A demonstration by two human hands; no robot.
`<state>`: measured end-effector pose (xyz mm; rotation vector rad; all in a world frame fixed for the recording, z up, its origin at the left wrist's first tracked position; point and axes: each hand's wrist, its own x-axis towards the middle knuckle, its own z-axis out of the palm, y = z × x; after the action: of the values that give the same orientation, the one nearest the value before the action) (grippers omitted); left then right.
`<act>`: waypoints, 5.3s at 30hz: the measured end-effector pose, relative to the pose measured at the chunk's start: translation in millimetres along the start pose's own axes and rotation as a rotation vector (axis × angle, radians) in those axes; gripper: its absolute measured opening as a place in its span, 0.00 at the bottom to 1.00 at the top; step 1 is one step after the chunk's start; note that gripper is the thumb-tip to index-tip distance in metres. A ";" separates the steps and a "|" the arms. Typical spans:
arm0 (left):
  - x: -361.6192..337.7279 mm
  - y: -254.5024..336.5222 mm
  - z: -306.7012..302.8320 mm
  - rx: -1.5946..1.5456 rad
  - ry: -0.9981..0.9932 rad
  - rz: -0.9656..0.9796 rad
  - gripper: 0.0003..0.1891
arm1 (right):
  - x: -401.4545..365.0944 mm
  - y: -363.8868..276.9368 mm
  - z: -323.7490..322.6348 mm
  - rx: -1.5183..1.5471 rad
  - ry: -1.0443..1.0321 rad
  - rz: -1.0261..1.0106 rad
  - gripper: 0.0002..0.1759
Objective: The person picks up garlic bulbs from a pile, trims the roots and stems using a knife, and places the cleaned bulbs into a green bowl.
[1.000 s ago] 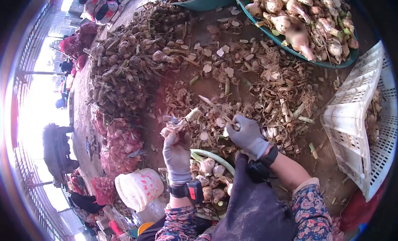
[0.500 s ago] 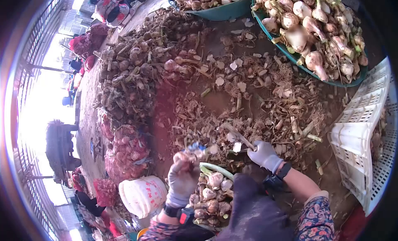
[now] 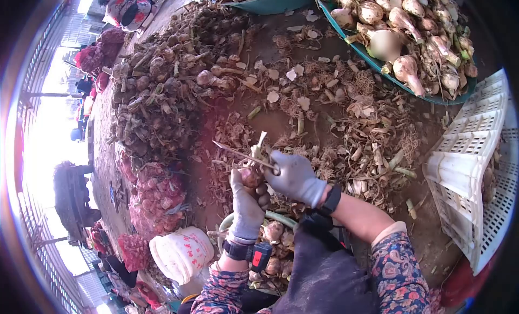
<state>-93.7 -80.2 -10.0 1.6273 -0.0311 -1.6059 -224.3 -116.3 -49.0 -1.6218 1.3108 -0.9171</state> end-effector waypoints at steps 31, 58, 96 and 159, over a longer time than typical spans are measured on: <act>243.6 236.9 60.7 2.002 0.432 0.915 0.24 | -47.5 106.6 -11.3 0.004 -0.197 0.666 0.16; 7.2 37.8 -10.3 0.146 -0.690 -0.087 0.30 | -43.8 44.4 -53.2 0.256 -0.027 0.273 0.17; -77.4 -6.2 -21.8 0.254 -0.287 0.546 0.15 | -27.2 86.6 -75.9 -0.423 0.137 0.278 0.14; 6.4 -21.1 -43.1 1.377 -0.228 1.346 0.16 | -48.6 -10.0 -55.4 -0.302 -0.297 -0.198 0.21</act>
<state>-67.2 -47.4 -33.8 1.4944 -2.1906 -0.4973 -280.2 -76.4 -20.3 -2.0621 1.1341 -0.5777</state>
